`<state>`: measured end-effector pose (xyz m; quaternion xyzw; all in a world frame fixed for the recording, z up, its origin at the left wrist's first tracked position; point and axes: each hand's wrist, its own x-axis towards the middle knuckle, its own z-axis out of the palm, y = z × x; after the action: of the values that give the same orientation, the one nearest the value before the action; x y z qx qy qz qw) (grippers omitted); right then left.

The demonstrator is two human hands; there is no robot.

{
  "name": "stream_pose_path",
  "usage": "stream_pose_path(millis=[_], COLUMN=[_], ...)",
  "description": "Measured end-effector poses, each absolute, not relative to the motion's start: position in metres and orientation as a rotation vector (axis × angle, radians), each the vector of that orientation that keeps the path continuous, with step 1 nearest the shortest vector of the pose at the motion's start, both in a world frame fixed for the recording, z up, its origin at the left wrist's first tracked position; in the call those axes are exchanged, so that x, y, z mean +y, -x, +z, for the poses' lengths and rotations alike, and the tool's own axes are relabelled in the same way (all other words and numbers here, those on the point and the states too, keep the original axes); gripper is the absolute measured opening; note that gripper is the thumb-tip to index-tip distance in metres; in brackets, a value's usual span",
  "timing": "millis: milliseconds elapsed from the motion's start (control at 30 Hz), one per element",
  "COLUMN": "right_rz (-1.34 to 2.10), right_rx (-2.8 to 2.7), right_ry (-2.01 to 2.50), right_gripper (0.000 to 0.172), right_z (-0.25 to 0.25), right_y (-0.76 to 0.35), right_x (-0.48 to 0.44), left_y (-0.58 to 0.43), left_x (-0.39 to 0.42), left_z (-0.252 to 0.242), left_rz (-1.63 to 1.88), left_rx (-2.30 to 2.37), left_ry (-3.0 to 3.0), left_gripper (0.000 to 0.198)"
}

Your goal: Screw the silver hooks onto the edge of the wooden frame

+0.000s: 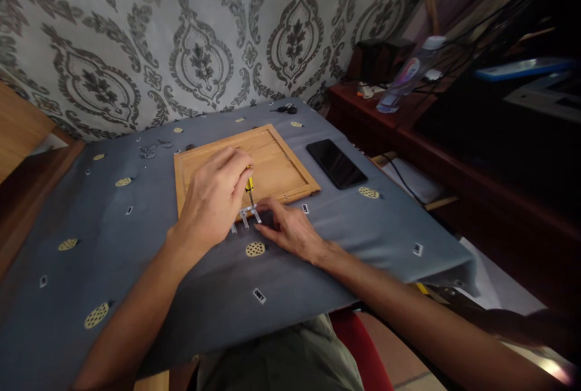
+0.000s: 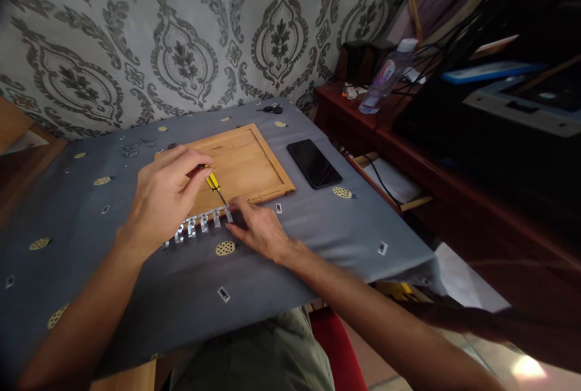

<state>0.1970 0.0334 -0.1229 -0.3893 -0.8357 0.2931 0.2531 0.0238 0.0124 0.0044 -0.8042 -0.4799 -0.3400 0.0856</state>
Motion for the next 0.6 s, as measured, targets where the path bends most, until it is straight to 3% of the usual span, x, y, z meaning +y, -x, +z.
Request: stream_pose_path(millis=[600], right_rz=[0.803], right_rx=[-2.267], right_ry=[1.030], right_gripper=[0.033], right_z=[-0.1218], right_y=[-0.1975], right_x=[0.0331], left_y=[-0.0247], left_x=[0.0116], left_z=[0.0042], left_rz=[-1.027], left_rx=[-1.423], left_ry=[2.386], left_gripper=[0.014])
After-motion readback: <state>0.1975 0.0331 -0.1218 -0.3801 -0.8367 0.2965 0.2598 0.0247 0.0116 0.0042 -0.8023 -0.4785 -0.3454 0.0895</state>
